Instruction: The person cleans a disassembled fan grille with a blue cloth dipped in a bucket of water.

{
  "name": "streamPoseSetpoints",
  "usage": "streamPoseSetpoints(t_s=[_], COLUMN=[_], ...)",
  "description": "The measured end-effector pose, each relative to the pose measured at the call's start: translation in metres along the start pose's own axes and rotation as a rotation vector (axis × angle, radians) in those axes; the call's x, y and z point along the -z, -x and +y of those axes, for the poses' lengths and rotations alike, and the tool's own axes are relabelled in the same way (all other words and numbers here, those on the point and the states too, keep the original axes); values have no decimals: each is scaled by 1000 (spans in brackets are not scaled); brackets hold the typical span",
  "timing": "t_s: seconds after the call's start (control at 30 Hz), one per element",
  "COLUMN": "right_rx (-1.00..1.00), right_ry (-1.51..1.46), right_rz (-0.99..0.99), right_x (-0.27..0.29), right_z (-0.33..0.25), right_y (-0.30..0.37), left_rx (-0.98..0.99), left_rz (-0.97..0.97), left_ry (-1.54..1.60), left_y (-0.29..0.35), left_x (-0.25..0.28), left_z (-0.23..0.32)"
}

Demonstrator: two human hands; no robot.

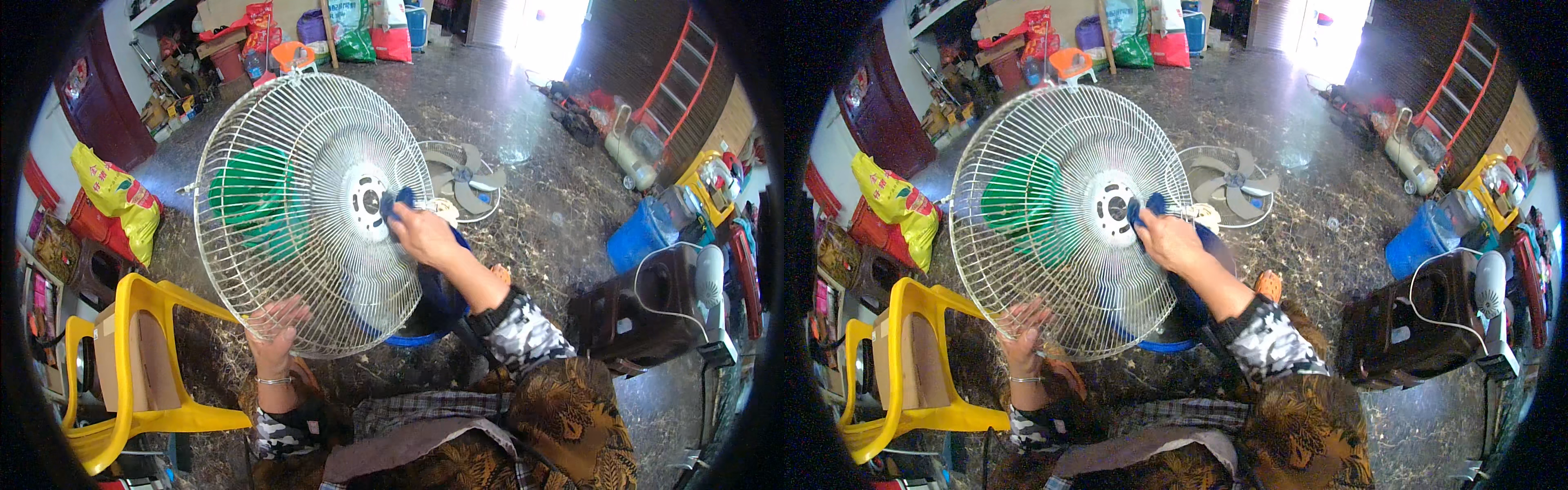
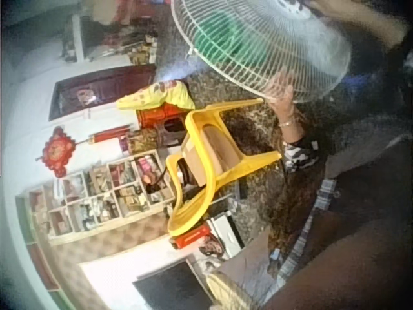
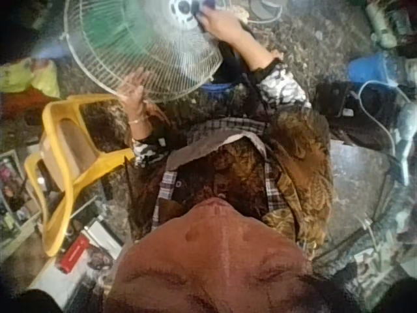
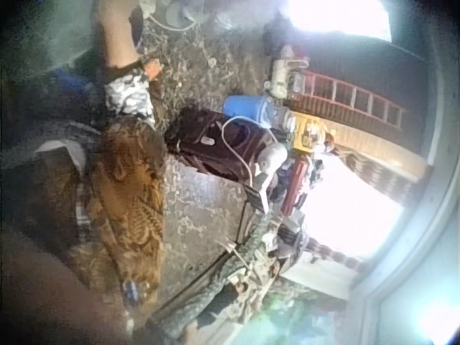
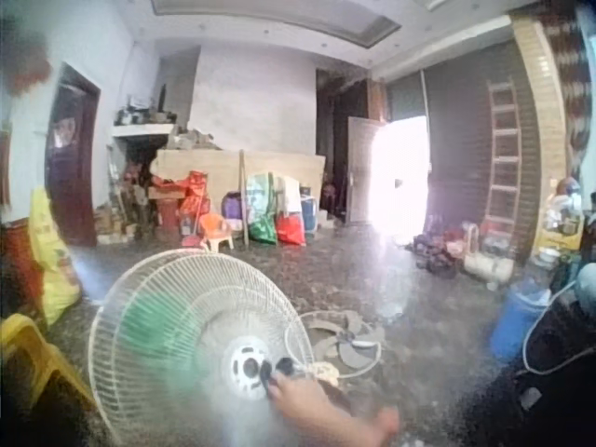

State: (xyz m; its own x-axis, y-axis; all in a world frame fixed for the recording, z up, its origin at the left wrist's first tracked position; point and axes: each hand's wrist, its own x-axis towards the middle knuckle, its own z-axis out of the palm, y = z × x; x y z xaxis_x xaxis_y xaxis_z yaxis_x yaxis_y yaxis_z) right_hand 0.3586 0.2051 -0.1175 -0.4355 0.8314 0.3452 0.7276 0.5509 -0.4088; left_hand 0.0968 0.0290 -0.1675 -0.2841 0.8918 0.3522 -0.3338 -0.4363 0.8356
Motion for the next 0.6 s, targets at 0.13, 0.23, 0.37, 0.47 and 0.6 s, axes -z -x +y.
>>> streamPoseSetpoints(t_s=[0.13, 0.23, 0.37, 0.47, 0.6], right_rx=[-194, -93, -147, -263, -188], right_ry=[161, 179, -52, 95, 149], right_rz=[-290, -219, -5, -210, -229], right_x=[-11, -3, -9, -9, -9], right_z=[19, 17, 6, 3, 17], right_y=[4, 0, -17, -11, -17], left_rx=[-47, -50, -24, -53, -3], left_rz=[-11, -30, -77, -26, -97], left_ry=[-4, -3, -1, -15, -28], left_y=[3, 4, 4, 4, 3], left_x=[-1, -3, 5, 10, 9], left_z=[4, 5, 3, -1, 2])
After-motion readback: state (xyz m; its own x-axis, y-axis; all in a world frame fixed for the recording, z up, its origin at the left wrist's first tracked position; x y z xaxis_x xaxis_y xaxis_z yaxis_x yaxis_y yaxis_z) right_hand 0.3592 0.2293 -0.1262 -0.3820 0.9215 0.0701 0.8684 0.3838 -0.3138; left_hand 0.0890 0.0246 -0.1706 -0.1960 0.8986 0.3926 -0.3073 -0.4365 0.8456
